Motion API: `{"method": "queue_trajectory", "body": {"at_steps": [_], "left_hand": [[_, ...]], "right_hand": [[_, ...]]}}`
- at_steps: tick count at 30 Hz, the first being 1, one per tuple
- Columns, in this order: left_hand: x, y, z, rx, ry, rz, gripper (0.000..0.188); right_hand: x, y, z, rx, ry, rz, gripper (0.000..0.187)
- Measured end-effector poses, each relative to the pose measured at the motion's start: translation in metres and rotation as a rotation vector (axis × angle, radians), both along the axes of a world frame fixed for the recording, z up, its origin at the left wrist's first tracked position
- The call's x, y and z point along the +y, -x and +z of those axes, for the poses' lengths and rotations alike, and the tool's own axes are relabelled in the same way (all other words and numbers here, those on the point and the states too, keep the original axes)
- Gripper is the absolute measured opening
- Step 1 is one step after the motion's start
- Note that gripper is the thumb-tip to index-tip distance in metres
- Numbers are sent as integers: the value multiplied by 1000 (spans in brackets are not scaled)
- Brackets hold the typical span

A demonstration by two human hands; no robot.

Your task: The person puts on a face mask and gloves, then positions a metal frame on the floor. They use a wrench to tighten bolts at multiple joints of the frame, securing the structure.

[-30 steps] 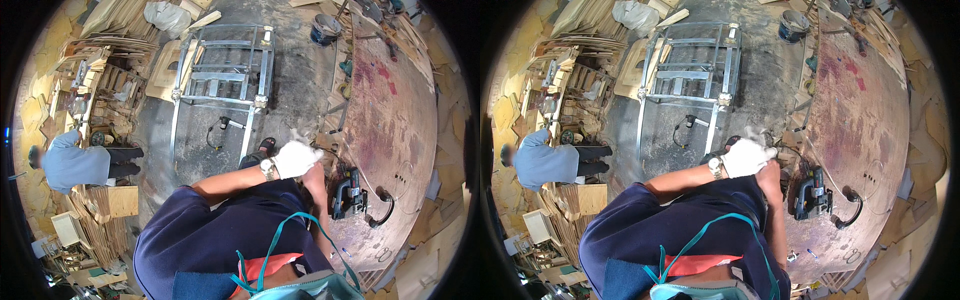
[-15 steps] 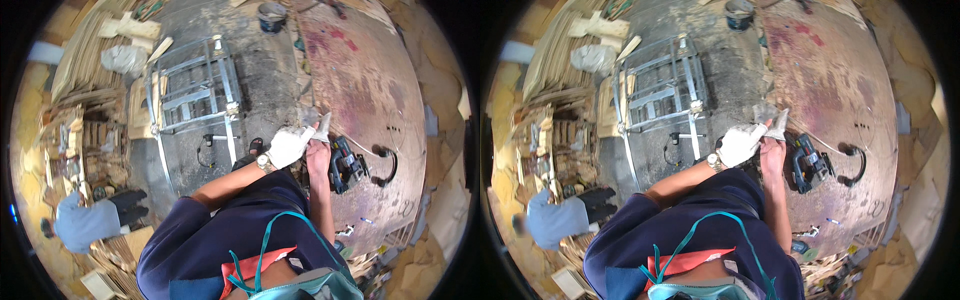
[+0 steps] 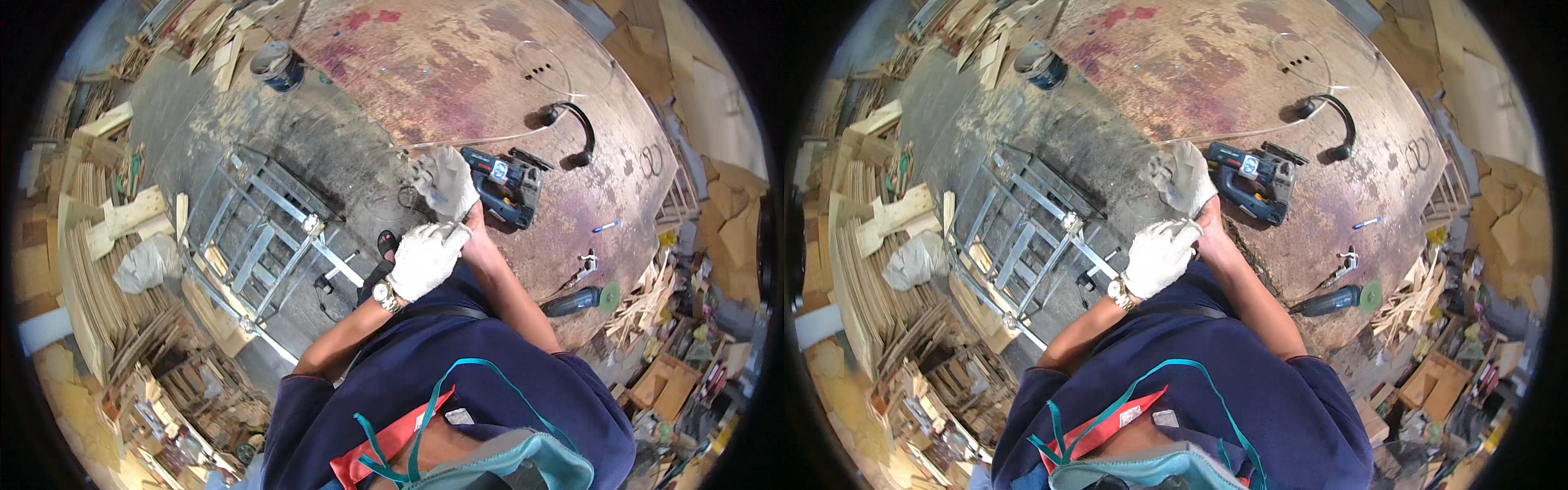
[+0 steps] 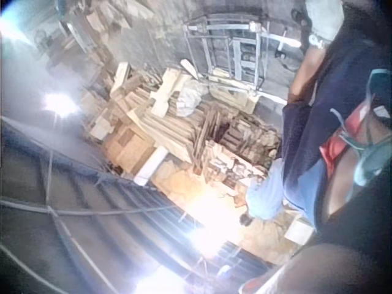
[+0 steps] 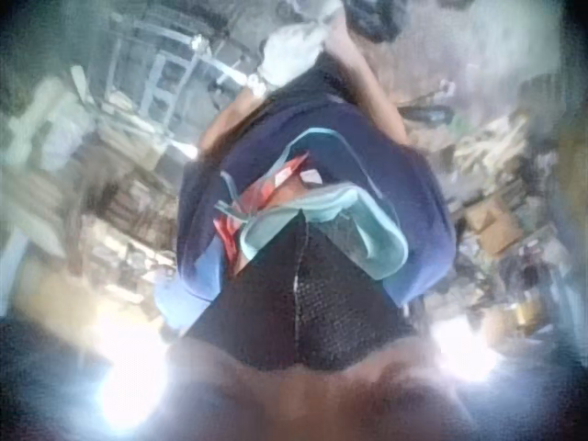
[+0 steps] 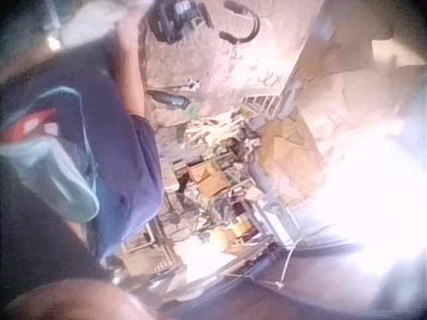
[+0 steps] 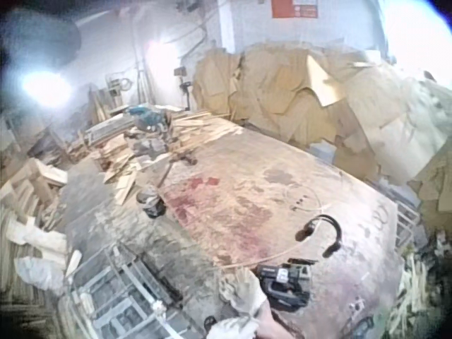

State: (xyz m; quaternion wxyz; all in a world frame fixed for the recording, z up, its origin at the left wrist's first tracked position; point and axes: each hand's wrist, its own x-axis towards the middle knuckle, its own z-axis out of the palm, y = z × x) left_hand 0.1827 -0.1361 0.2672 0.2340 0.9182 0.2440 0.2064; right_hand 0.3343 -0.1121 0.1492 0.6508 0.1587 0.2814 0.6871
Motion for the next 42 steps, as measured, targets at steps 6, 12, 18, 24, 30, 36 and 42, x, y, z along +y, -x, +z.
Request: {"method": "queue_trajectory", "body": {"at_steps": [6,12,18,24,30,36,42], "left_hand": [[-7,-15,11,43,61,-86,36],[-14,-29,15,-141,-13,-180,27],[-33,-31,23,-171,154,-331,34],[-30,-54,22,-65,437,-17,21],[-32,-126,23,-110,136,-218,34],[-39,-158,15,-108,13,-255,41],[-38,-179,7,52,-16,-248,49]], "right_hand": [[-5,-19,42,-720,-181,-75,56],[-13,-32,40,-822,180,-44,56],[-9,-165,4,-595,124,-343,74],[-40,-148,81,-728,99,-309,64],[-54,-141,56,-677,3,-438,81],[-75,-133,50,-1021,490,-757,61],[-92,-151,77,-1660,1092,-847,61]]}}
